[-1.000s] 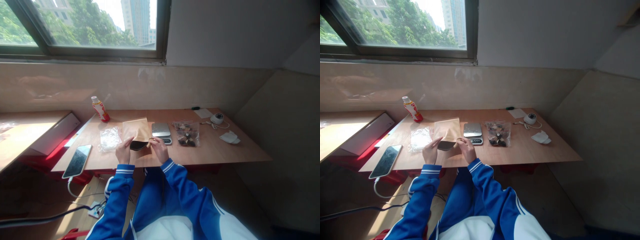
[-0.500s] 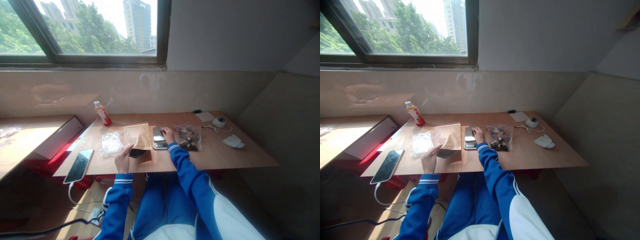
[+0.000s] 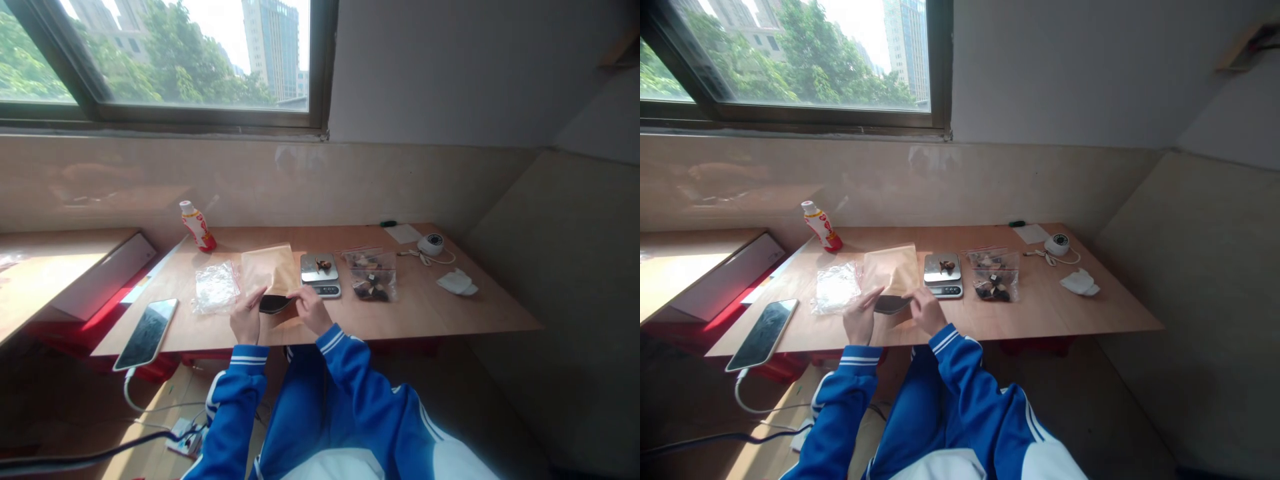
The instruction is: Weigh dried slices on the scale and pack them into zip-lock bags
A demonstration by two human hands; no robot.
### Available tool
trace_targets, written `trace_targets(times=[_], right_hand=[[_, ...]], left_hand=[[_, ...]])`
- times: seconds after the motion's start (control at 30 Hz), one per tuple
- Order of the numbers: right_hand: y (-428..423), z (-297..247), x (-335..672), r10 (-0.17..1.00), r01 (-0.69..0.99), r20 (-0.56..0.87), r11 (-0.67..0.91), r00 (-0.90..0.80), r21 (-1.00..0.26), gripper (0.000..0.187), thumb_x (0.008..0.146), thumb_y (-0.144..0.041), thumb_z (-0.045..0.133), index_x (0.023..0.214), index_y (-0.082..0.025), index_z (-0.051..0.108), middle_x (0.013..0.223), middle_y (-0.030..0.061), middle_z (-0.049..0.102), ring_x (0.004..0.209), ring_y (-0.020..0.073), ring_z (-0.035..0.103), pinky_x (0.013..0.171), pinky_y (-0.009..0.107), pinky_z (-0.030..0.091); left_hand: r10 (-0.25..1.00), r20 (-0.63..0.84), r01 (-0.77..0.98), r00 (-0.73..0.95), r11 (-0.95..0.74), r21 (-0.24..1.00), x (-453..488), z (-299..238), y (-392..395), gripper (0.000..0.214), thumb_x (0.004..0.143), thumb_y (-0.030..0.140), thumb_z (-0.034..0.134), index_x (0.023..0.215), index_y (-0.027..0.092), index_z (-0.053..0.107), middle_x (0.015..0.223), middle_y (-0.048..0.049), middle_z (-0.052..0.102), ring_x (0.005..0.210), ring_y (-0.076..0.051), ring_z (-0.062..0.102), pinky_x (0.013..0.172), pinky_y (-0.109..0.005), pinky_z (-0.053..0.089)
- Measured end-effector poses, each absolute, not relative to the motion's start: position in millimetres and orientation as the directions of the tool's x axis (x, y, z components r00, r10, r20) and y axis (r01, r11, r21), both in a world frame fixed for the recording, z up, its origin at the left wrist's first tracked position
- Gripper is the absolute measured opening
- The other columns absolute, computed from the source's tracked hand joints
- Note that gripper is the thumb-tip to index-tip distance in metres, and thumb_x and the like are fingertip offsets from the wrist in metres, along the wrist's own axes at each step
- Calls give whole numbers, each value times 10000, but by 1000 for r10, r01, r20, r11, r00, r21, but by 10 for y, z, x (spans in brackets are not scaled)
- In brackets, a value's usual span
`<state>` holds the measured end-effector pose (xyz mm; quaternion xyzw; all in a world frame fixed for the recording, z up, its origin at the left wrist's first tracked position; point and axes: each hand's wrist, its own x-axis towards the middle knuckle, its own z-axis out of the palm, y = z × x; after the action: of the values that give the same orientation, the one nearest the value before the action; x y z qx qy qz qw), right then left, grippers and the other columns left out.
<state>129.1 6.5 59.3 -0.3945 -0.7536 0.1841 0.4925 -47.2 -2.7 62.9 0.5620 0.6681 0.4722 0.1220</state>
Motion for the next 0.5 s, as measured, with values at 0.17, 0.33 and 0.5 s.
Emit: trace_targets(times=[0.17,0.33,0.5], right_hand=[[22,417,800,820,571,368,570,-437,-591,350,745,8,412,988,-114,632,1037,134,653,1011,227,600,861,364,508],[403,340,426,874,656,277,484,-401,-580,239,740,-8,467,884,-71,647,837,151,692,861,297,646,777,435,525],[608,371,294,833,548,397,552,-385,-629,208,801,-117,485,934,-156,639,901,77,690,1005,251,600,872,404,502]], left_hand=[[867,386,630,-317,-112,769,-428,597,-56,248,836,263,516,1008,295,693,984,18,716,900,-164,660,737,-230,494],[844,389,632,-369,-79,771,-375,589,-122,240,834,267,534,1013,303,690,1005,13,710,919,-186,655,741,-265,493],[835,415,611,-361,-124,782,-385,601,-142,224,833,251,536,982,287,700,1007,19,710,946,-181,649,785,-269,491]])
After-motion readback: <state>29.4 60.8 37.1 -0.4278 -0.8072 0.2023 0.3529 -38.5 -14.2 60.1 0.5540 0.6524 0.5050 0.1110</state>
